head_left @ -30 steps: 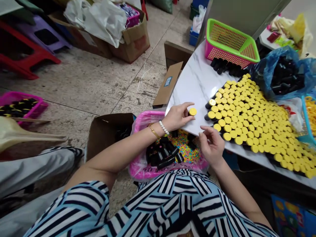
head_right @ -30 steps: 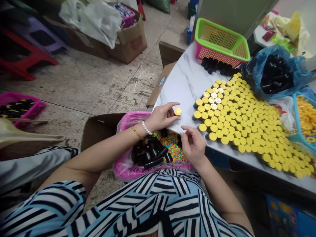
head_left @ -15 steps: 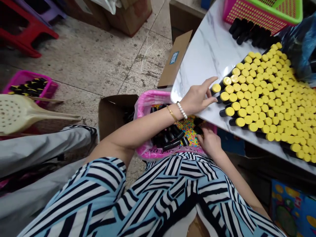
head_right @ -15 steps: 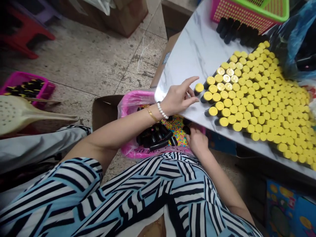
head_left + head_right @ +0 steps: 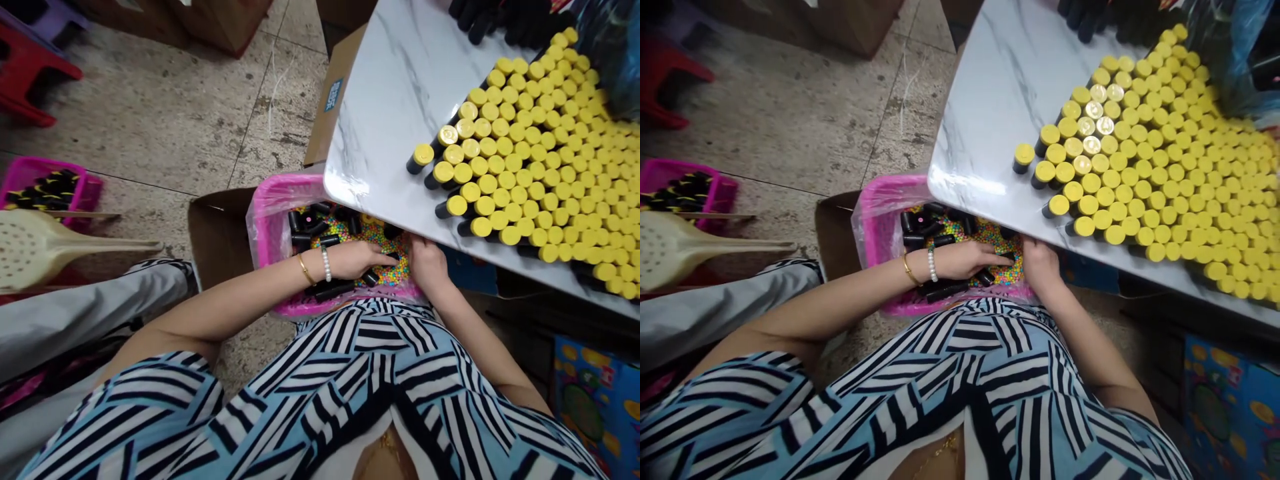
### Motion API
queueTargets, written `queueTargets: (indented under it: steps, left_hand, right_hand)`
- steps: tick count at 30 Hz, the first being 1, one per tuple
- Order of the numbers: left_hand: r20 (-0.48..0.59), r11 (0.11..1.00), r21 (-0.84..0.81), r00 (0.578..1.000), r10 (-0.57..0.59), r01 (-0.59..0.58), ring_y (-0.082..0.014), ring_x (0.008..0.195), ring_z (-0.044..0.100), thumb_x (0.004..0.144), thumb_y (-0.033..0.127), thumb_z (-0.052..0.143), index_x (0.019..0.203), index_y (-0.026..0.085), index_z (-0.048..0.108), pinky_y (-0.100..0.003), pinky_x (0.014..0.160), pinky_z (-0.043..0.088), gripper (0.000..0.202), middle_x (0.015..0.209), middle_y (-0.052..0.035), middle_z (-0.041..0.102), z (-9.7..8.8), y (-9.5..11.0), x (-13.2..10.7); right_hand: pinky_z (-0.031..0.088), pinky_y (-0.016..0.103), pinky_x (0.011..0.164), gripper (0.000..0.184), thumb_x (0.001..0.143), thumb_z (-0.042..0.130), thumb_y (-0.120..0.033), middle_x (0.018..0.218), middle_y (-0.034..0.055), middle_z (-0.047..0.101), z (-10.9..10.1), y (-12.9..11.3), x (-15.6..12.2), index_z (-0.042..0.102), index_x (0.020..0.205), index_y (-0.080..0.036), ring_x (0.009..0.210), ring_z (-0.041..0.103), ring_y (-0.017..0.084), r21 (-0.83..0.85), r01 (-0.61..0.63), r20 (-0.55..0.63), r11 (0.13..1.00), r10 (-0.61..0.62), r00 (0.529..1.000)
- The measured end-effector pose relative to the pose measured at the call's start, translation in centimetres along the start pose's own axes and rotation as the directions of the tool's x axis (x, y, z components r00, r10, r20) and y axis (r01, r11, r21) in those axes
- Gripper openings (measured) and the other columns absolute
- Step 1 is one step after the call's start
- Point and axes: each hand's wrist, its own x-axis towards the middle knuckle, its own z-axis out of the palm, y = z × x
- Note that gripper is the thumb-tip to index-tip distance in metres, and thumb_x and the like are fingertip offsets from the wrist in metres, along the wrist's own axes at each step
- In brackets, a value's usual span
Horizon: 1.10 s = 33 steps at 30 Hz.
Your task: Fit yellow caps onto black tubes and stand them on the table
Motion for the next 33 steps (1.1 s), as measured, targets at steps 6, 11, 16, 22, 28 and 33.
queueTargets:
  steps: [6, 11, 16, 22, 28, 33]
  left_hand:
    - [0.009, 0.974, 0.221, 0.998, -0.061, 0.058, -0.0154, 0.067, 0.063, 0.095, 0.019, 0.050, 0.134, 0.031, 0.064, -0.024, 0.058, 0.041, 0.043, 0.093, -0.0062, 0.069, 0.0, 0.2, 1.3]
    - [-0.080, 0.967, 0.249, 0.996, -0.033, 0.052, -0.0179, 0.076, 0.065, 0.091, 0.017, 0.051, 0.152, 0.024, 0.044, -0.026, 0.062, 0.044, 0.062, 0.099, -0.0090, 0.071, -0.7, -1.1, 0.2]
    - [-0.117, 0.903, 0.426, 0.993, -0.003, 0.053, -0.0196, 0.077, 0.063, 0.099, 0.018, 0.045, 0.140, 0.028, 0.059, -0.028, 0.060, 0.037, 0.044, 0.106, -0.0107, 0.067, 0.0, -1.6, 1.1]
    - [-0.186, 0.862, 0.506, 0.976, 0.112, -0.002, -0.0216, 0.085, 0.060, 0.102, 0.022, 0.044, 0.105, 0.013, 0.070, -0.033, 0.069, 0.041, 0.027, 0.104, -0.0119, 0.066, 1.4, -0.2, 2.5]
    - [-0.221, 0.856, 0.511, 0.974, 0.043, 0.078, -0.0234, 0.084, 0.060, 0.099, 0.015, 0.047, 0.091, 0.010, 0.068, -0.037, 0.075, 0.043, 0.023, 0.089, -0.0128, 0.065, 1.4, 2.1, 2.5]
    - [-0.111, 0.910, 0.414, 0.992, 0.063, -0.012, -0.0245, 0.089, 0.063, 0.097, 0.016, 0.054, 0.095, 0.012, 0.072, -0.037, 0.078, 0.045, 0.018, 0.089, -0.0123, 0.068, 2.5, 2.1, 2.5]
  right_hand:
    - [0.042, 0.058, 0.106, 0.057, 0.095, 0.032, -0.004, 0.119, 0.0256, 0.071, 0.6, -1.3, 3.6, 0.049, 0.150, -0.009, 0.115, 0.065, 0.038, -0.107, 0.066, -0.013, 0.992, -0.068, 0.998]
    - [0.039, 0.058, 0.109, 0.060, 0.096, 0.034, -0.007, 0.128, 0.0248, 0.068, 0.2, -1.7, 4.9, 0.041, 0.155, -0.008, 0.119, 0.062, 0.038, -0.077, 0.101, 0.020, 0.992, -0.100, 0.995]
    - [0.038, 0.055, 0.110, 0.056, 0.098, 0.035, -0.012, 0.134, 0.0249, 0.065, 0.0, -2.0, 5.3, 0.042, 0.154, -0.008, 0.118, 0.062, 0.037, -0.033, 0.061, 0.016, 0.998, -0.061, 0.998]
    - [0.039, 0.053, 0.109, 0.056, 0.095, 0.036, -0.005, 0.127, 0.0247, 0.068, 0.1, -1.8, 4.7, 0.044, 0.151, -0.005, 0.115, 0.063, 0.035, -0.165, 0.140, 0.011, 0.976, -0.140, 0.990]
    - [0.039, 0.051, 0.107, 0.052, 0.094, 0.036, -0.004, 0.124, 0.0246, 0.069, -0.6, -1.4, 3.7, 0.051, 0.144, -0.006, 0.111, 0.064, 0.035, -0.233, 0.234, 0.034, 0.944, -0.233, 0.972]
    - [0.047, 0.044, 0.099, 0.036, 0.092, 0.046, -0.012, 0.112, 0.0200, 0.074, -0.4, -0.9, 2.9, 0.065, 0.123, -0.011, 0.105, 0.066, 0.033, -0.081, 0.206, 0.028, 0.975, -0.205, 0.978]
